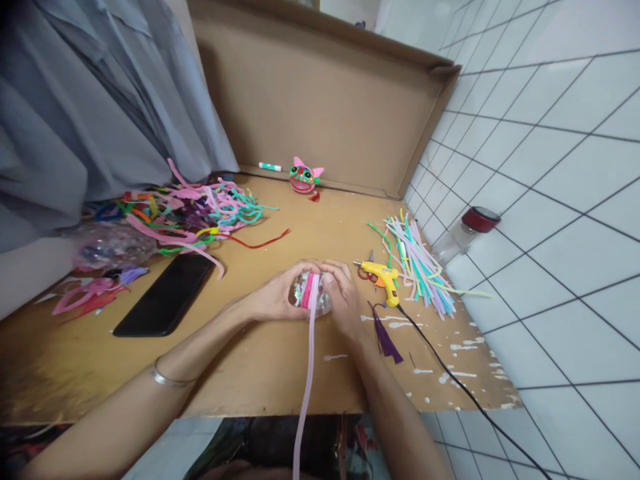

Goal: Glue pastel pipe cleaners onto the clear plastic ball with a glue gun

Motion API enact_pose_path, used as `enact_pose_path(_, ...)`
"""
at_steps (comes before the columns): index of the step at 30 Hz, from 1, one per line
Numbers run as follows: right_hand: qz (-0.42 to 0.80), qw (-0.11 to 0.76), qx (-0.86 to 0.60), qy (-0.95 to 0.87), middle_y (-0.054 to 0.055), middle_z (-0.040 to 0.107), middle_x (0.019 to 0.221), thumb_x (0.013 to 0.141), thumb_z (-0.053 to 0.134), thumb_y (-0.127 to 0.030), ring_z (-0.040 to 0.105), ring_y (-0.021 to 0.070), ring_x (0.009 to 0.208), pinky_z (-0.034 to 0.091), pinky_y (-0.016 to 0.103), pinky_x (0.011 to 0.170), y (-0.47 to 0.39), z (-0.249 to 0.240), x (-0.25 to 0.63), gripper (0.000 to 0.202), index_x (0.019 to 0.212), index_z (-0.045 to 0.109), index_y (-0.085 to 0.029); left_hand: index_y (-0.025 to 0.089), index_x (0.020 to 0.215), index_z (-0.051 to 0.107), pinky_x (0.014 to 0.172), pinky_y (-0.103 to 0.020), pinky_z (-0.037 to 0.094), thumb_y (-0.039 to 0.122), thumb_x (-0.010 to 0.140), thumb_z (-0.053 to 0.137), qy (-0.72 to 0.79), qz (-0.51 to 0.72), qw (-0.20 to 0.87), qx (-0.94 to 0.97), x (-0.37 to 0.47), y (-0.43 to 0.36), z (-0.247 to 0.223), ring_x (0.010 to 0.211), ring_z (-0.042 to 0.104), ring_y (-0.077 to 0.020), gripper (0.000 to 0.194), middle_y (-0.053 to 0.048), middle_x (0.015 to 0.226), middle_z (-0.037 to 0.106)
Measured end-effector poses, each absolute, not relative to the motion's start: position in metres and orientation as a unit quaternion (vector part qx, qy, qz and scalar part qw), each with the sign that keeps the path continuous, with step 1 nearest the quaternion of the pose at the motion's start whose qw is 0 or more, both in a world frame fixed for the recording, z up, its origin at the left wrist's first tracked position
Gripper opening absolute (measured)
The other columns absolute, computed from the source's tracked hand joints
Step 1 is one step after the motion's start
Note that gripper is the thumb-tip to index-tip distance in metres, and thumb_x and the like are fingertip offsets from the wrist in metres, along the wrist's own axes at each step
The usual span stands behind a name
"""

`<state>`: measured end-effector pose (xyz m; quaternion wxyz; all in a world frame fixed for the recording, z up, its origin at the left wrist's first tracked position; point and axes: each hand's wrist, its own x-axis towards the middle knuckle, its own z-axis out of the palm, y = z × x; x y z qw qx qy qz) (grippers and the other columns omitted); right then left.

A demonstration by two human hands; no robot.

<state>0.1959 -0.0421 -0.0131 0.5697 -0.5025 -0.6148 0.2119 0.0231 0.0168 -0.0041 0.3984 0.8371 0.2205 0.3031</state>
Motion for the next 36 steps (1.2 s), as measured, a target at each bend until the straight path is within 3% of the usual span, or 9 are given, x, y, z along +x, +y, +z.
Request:
enact_pose_path(10,0.194,0.558,-0.509,-0.626,0.006,0.064,0.109,0.097,0.042,-0.045,0.058,0.0201,0.109,0.046,0.036,0.098,-0.041,-0.014,0.194,0.035,0.103,0.068,-0.023,0.024,0.119,0.048,0.106,-0.044,0.045,0.031,0.06,0.083,0.212,0.312,0.421,0.825,0.024,0.018,-0.009,0.121,0.056,-0.0276,0.07,-0.011,0.136,0.053)
enact_pose_path(18,-0.031,0.481,-0.604,-0.635,0.009,0.065,0.107,0.098,0.039,-0.034,0.057,0.022,0.106,0.041,0.041,0.097,-0.035,-0.027,0.212,0.029,0.109,0.062,-0.02,0.022,0.116,0.049,0.094,-0.037,0.05,0.031,0.059,0.079,0.303,0.332,0.424,0.786,0.029,0.013,-0.01,0.104,0.061,-0.0237,0.065,-0.008,0.124,0.059)
enact_pose_path(24,-0.146,0.465,-0.652,-0.581,0.009,0.067,0.103,0.094,0.043,-0.03,0.058,0.023,0.1,0.039,0.039,0.089,-0.023,-0.045,0.24,0.022,0.104,0.061,-0.02,0.022,0.113,0.049,0.069,-0.026,0.05,0.034,0.059,0.078,0.368,0.336,0.474,0.726,0.03,0.019,-0.01,0.075,0.058,-0.015,0.062,0.001,0.095,0.062)
enact_pose_path(36,-0.18,0.425,-0.648,-0.606,0.009,0.067,0.104,0.087,0.05,-0.03,0.058,0.0241,0.1,0.038,0.041,0.093,-0.02,-0.05,0.25,0.024,0.105,0.061,-0.019,0.021,0.111,0.049,0.078,-0.029,0.049,0.036,0.057,0.076,0.386,0.378,0.477,0.693,0.043,0.033,-0.007,0.082,0.058,-0.018,0.063,0.001,0.091,0.061)
